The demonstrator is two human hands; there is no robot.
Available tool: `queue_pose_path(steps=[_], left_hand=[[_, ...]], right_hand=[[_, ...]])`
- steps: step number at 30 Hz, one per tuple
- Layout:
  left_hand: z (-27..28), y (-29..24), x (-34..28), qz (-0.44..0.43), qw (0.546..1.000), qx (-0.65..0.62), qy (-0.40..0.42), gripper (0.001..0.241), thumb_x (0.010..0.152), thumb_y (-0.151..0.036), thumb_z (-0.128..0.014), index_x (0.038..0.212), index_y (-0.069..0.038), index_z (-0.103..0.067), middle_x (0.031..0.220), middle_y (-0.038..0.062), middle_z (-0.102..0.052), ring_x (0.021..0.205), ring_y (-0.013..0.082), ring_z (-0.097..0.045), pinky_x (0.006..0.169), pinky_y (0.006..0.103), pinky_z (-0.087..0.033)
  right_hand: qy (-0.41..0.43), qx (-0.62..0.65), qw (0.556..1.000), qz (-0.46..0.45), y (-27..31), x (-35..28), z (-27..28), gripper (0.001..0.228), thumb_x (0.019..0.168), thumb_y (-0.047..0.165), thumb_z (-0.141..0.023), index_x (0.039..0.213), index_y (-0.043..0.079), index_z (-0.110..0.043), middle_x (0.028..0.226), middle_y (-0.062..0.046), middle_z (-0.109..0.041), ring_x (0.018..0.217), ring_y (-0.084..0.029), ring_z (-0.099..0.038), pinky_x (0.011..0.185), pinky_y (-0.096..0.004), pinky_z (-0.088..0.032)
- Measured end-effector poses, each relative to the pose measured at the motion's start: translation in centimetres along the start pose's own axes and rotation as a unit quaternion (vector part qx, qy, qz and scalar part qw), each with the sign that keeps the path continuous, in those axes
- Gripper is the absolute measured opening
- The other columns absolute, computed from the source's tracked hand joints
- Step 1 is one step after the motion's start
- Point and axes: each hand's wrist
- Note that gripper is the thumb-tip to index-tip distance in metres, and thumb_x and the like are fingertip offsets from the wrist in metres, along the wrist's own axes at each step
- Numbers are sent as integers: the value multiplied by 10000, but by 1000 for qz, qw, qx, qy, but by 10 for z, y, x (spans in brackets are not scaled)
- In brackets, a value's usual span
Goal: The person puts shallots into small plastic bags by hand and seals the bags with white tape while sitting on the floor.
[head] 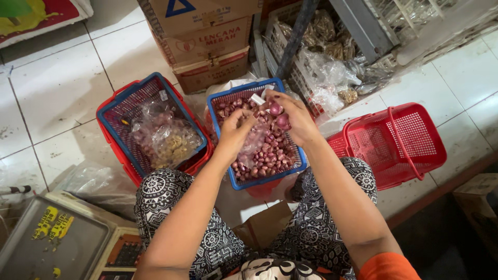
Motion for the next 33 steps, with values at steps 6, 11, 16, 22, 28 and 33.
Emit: queue_pose_path(steps=[6,11,16,22,28,33], left_hand=[[0,-2,-1,3,1000,-4,-2,134,970,-205,-696,1014,-78,-684,727,-81,-498,640,26,-414,550,213,-326],[0,1,1,12,1000,-17,5,141,979,-214,-692,1006,-77,-679,735,-75,-539,639,20,-434,550,204,-336],[1,3,2,24,999,-38,9,147,974,-221,-694,984,-76,-671,754,-73,-582,629,13,-448,529,201,-331],[3,5,3,36,997,-59,15,141,977,-213,-704,1006,-77,-678,732,-78,-567,594,2,-413,504,196,-291],[5,17,10,-40,994,-101,29,99,990,-100,-716,1050,-32,-677,901,-19,-648,791,40,-565,709,187,-460],[4,27,13,9,997,-71,-37,97,946,-17,-617,1032,-48,-650,936,-4,-669,821,91,-594,735,236,-476]], right_hand=[[32,60,997,-21,11,-4,-7,462,949,97,-415,1358,-38,-583,1228,-191,-704,1130,-239,-678,990,-317,-537],[42,30,999,-3,7,-5,-3,381,935,7,-488,1268,-66,-659,1120,-140,-722,975,-186,-690,893,-306,-562],[9,9,1000,5,5,-4,-2,274,996,53,-524,1145,-31,-738,913,-70,-729,688,-63,-589,600,-194,-456],[-28,-44,999,-9,5,-7,-7,268,1019,106,-532,1144,34,-758,818,-10,-712,537,-11,-466,460,-164,-319],[-11,-12,1000,15,1,-4,-4,268,1055,123,-526,1195,32,-736,885,-40,-724,674,-54,-604,599,-186,-485],[-28,-121,984,129,-5,-4,-8,256,1049,95,-535,1202,35,-731,886,-25,-686,700,-94,-616,585,-213,-475]])
Point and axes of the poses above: each hand's wrist, its own x-axis towards the middle knuckle, its own z-axis out of the back of the hand, y = z × x
